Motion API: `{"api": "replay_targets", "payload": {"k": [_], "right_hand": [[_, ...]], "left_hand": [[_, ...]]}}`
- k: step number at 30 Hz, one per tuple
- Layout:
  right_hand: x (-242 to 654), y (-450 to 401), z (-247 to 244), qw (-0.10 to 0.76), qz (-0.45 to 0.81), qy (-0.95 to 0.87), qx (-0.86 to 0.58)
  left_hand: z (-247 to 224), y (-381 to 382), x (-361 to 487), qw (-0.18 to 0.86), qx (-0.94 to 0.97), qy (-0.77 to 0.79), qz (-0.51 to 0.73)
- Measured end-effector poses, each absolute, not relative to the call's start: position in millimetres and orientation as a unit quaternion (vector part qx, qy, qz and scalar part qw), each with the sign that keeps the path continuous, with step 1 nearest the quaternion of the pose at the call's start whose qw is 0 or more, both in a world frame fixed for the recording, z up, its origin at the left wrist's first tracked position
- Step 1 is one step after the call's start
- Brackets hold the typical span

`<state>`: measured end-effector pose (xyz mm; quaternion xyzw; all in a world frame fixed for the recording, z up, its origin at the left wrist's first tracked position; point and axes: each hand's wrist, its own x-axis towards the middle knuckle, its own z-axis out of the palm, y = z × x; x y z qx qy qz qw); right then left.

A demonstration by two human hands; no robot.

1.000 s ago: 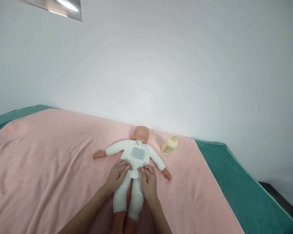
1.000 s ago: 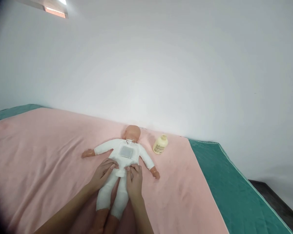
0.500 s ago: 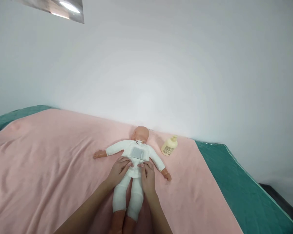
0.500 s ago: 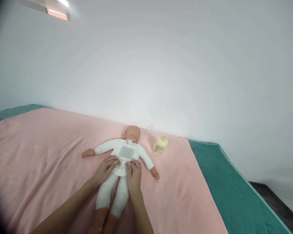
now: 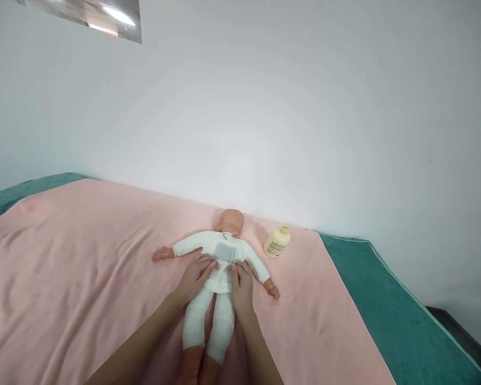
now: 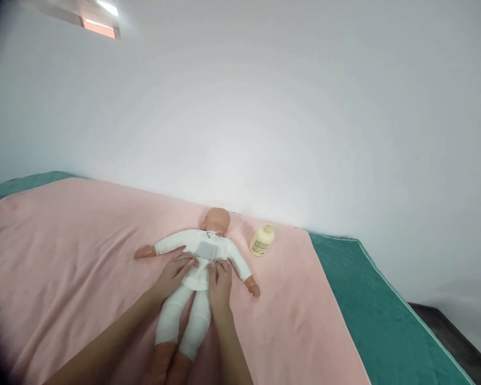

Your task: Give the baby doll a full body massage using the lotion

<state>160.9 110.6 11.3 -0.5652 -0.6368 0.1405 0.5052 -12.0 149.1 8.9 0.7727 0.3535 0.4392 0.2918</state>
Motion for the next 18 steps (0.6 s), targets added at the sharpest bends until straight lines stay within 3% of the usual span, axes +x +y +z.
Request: {"api": "replay_targets", "payload": {"k": [10,18], "right_hand": [[158.2,112.8,-0.3,0.473,0.141,-0.645,-0.584],[159.5,118.5,9.0,0.497,0.139,-0.637,-0.573]], "left_hand": [[5.0,154.3,-7.9,0.281,0.783,0.373,0.411],[7.6,158.2,-8.7,0.268,0.776,0.375,0.431]]}}
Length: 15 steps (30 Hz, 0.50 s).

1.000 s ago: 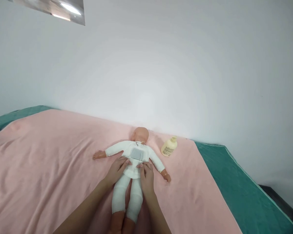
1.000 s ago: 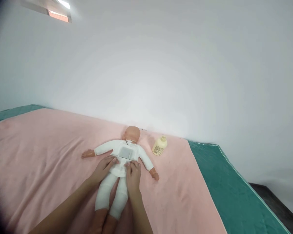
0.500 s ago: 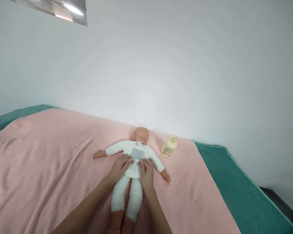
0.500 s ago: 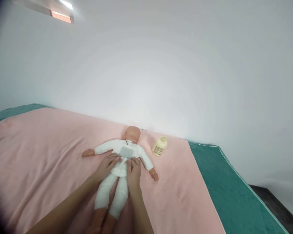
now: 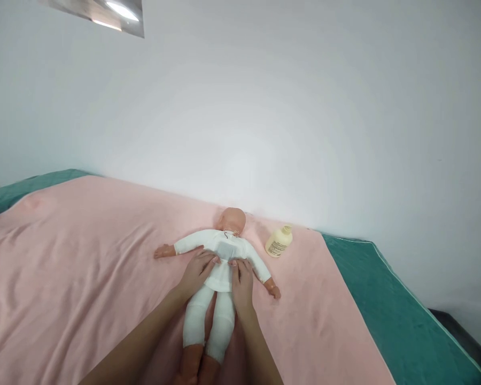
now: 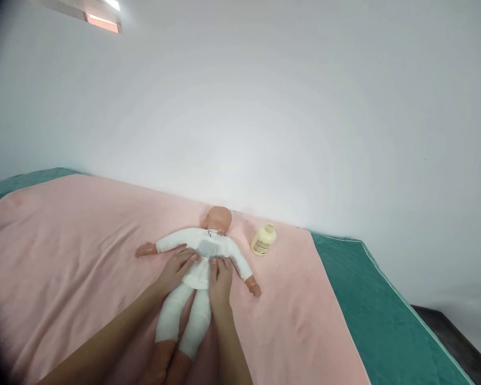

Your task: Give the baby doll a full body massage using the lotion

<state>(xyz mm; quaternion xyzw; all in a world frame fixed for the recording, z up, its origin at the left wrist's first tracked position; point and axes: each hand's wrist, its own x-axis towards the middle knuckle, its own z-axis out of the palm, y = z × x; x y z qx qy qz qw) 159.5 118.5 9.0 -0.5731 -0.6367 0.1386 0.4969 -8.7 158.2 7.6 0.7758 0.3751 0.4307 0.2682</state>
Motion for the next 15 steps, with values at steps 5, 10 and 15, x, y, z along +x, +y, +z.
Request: {"api": "replay_targets", "payload": {"k": [5,10,15], "right_hand": [[158.7,122.2,4.6,0.472,0.123,-0.649,-0.583],[159.7,120.7,7.2,0.473,0.124,-0.651,-0.58],[164.4,132.4,22.4,0.489,0.119,-0.64,-0.581]], "left_hand": [[5.1,164.7,-5.5,0.267,0.782,0.383,0.413],[7.3,164.5,-4.7,0.269,0.769,0.403,0.417],[16.3,171.8,-5.7,0.249,0.76,0.417,0.432]]}}
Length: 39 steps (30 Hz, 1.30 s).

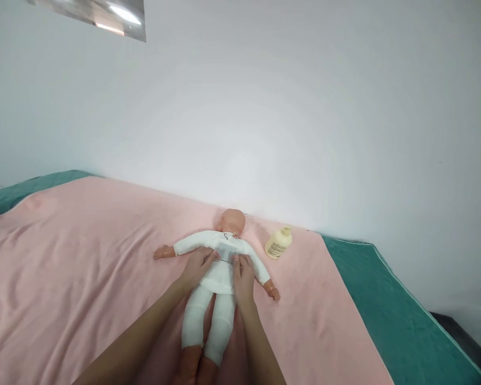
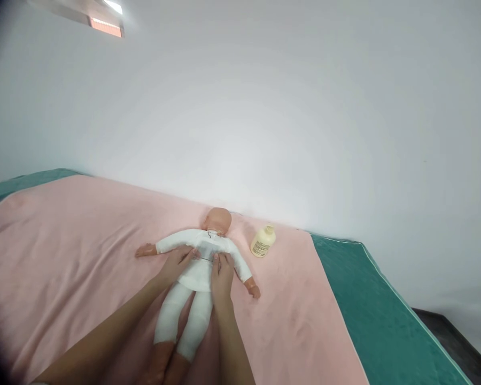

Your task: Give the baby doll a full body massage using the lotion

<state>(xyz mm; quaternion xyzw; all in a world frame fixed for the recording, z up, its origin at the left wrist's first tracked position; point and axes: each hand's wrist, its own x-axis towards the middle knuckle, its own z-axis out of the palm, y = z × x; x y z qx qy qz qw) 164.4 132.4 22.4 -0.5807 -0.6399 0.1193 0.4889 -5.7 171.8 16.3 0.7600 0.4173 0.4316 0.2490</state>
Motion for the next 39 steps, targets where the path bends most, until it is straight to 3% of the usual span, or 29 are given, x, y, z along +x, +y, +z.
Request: {"api": "replay_targets", "payload": {"k": [15,39], "right_hand": [[161.5,178.4,11.7,0.429,0.048,-0.659,-0.617],[160.9,180.5,2.8,0.415,0.048,-0.681,-0.601]], "left_hand": [[21.4,203.9,19.7,0.159,0.804,0.41,0.401],[14.0,201.6,21.1,0.135,0.799,0.437,0.391]]}}
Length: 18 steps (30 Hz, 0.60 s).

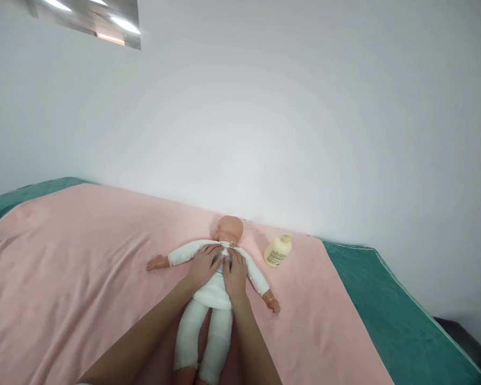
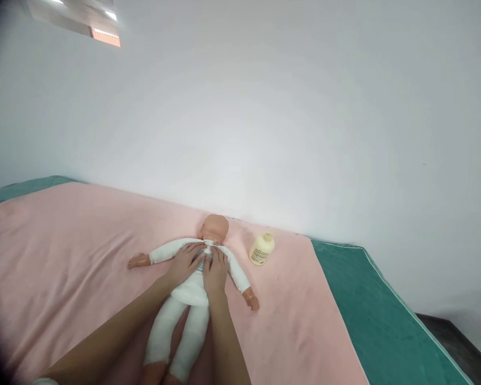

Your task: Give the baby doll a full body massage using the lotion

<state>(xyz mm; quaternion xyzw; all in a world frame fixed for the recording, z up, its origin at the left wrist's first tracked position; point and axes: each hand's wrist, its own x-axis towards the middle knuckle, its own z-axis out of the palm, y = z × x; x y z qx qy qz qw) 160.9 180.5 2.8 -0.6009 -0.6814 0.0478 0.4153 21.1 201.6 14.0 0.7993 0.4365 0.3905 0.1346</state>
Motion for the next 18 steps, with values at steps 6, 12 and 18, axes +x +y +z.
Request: {"api": "replay_targets", "payload": {"k": [6,12,18], "right_hand": [[159.0,182.1,1.1,0.396,0.052,-0.682,-0.612],[159.7,181.6,4.5,0.389,0.059,-0.679,-0.62],[160.1,174.4,13.2,0.406,0.047,-0.645,-0.646]], "left_hand": [[7.0,208.1,20.8,0.173,0.787,0.428,0.408],[11.2,211.4,15.7,0.22,0.763,0.417,0.442],[4.5,193.3,-6.1,0.263,0.664,0.478,0.51]]}}
